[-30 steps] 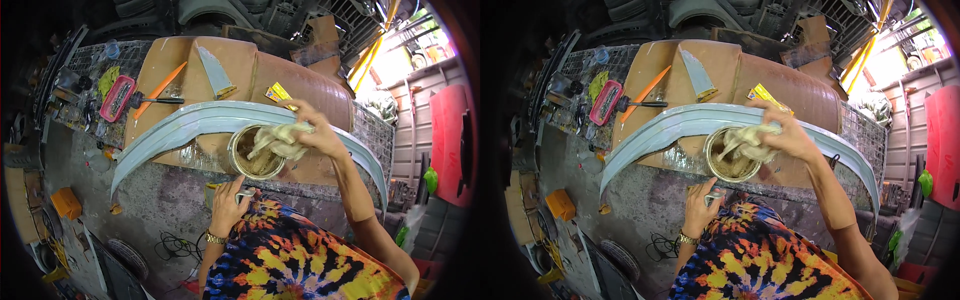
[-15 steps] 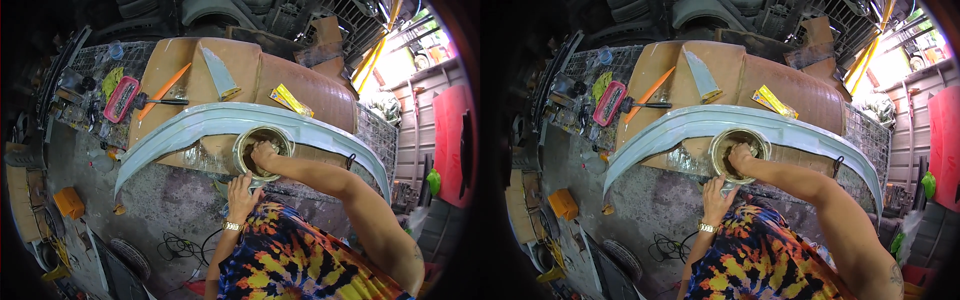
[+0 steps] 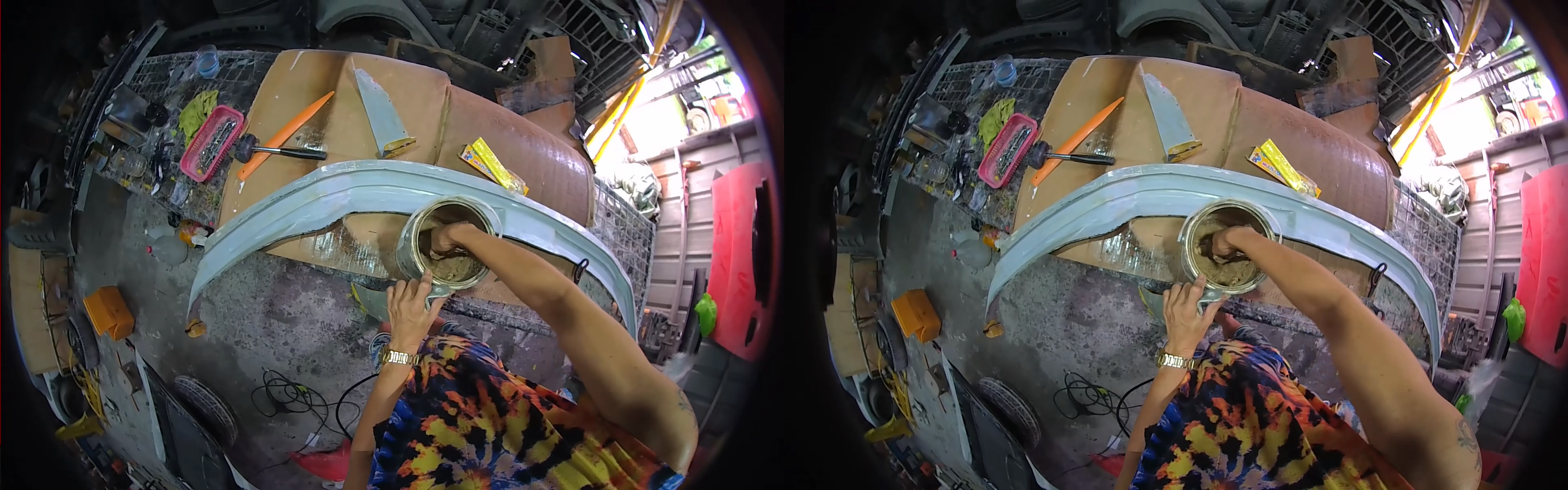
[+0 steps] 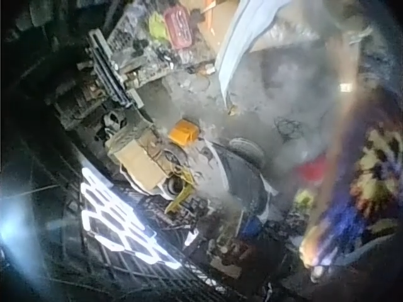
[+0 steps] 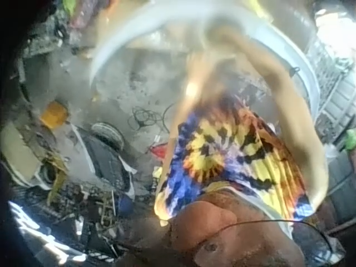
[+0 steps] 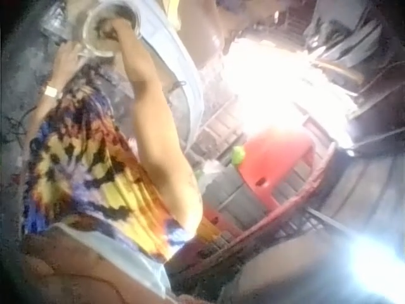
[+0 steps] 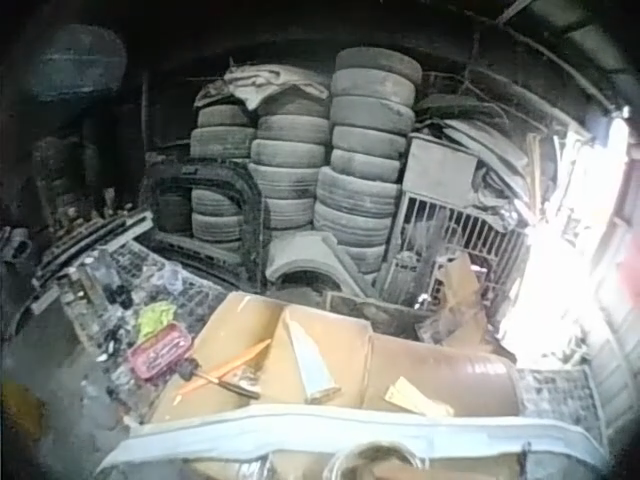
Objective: Applying filler putty and sanding a car trim component for repair.
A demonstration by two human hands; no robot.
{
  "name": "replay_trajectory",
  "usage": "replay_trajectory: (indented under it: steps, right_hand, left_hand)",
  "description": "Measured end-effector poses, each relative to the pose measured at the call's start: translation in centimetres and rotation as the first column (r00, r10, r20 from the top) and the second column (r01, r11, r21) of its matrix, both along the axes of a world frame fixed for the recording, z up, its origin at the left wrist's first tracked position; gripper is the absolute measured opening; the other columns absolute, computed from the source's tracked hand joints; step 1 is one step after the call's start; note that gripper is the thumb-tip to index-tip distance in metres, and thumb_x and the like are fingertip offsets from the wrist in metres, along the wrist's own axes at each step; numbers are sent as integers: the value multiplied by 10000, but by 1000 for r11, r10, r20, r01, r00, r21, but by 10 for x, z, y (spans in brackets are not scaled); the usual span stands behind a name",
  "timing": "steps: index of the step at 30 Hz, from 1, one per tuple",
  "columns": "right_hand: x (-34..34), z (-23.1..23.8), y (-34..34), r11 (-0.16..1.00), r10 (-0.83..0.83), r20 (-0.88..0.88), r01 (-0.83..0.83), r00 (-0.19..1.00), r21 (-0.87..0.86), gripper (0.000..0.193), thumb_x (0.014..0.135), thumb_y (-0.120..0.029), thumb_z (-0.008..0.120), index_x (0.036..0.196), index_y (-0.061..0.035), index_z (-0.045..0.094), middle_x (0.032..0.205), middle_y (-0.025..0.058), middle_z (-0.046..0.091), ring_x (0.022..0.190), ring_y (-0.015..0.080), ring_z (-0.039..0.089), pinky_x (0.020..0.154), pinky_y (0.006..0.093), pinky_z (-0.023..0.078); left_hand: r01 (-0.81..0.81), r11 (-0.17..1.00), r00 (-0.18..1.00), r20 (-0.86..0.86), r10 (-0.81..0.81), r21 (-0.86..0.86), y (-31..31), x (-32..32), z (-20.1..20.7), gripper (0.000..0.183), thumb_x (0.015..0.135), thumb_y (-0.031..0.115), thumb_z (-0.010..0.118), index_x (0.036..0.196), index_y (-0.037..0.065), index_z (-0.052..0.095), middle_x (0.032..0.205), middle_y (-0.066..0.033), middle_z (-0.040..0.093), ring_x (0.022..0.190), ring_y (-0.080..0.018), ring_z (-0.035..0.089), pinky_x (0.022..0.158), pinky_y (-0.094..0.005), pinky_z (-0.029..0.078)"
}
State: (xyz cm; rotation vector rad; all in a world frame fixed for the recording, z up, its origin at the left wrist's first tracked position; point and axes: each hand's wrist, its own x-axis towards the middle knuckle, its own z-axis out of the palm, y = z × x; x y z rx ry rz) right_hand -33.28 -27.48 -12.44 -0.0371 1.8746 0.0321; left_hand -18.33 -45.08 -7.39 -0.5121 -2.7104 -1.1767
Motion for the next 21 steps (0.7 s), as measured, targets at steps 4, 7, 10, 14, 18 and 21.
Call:
replay_trajectory:
  steps: [4, 7, 10, 14, 18, 21]
  right_hand:
    - [15, 70, 15, 927, -125, -137, 67, 983, -369, 383, 822, -220, 526, 1113, -24, 677, 1099, 151, 685, 975, 298, 634, 899, 372, 464]
    - [42, 141, 48, 652, -459, -59, 290, 887, -700, 349, 890, -214, 545, 1150, -8, 655, 1092, 94, 686, 969, 192, 635, 846, 327, 494]
    - [77, 167, 87, 206, -652, 372, 627, 661, -752, 338, 944, -216, 581, 1203, -2, 618, 1065, 45, 676, 945, 110, 627, 794, 263, 520]
    - [145, 171, 133, -241, -723, 635, 761, 273, -602, 360, 960, -204, 585, 1247, 11, 556, 1030, 66, 676, 873, 131, 672, 688, 276, 587]
    - [203, 129, 185, -444, -669, 727, 702, 155, -558, 311, 958, -222, 586, 1175, 1, 576, 1024, 62, 677, 862, 135, 671, 685, 293, 583]
    - [236, 90, 225, -468, -703, 698, 651, 134, -597, 326, 960, -245, 589, 1198, -22, 577, 1043, 40, 666, 948, 118, 642, 851, 286, 536]
  left_hand:
    - [8, 997, 999, 35, -11, 73, -11, 5, 5, 521, 761, 337, 781, 1154, 40, 608, 825, -94, 610, 792, -289, 544, 726, -402, 400]
    - [-90, 973, 987, 153, 58, 214, -31, 28, 16, 490, 727, 273, 790, 1120, 41, 611, 922, -109, 652, 805, -314, 571, 734, -432, 430]
    - [-120, 926, 984, 165, 64, 357, -48, 55, 19, 333, 757, 185, 739, 1005, 17, 594, 867, -146, 628, 767, -337, 584, 679, -441, 447]
    - [-207, 925, 960, 251, 129, 319, -50, 94, 9, 221, 820, 193, 658, 873, 5, 556, 795, -172, 576, 729, -352, 571, 649, -435, 440]
    - [-169, 916, 979, 169, 113, 365, -18, 112, 43, 338, 893, 323, 605, 855, -7, 541, 757, -149, 532, 661, -339, 527, 594, -404, 418]
    - [-60, 916, 998, 48, 45, 396, 23, 112, 95, 456, 915, 436, 545, 845, -14, 568, 723, -138, 545, 650, -312, 534, 572, -391, 418]
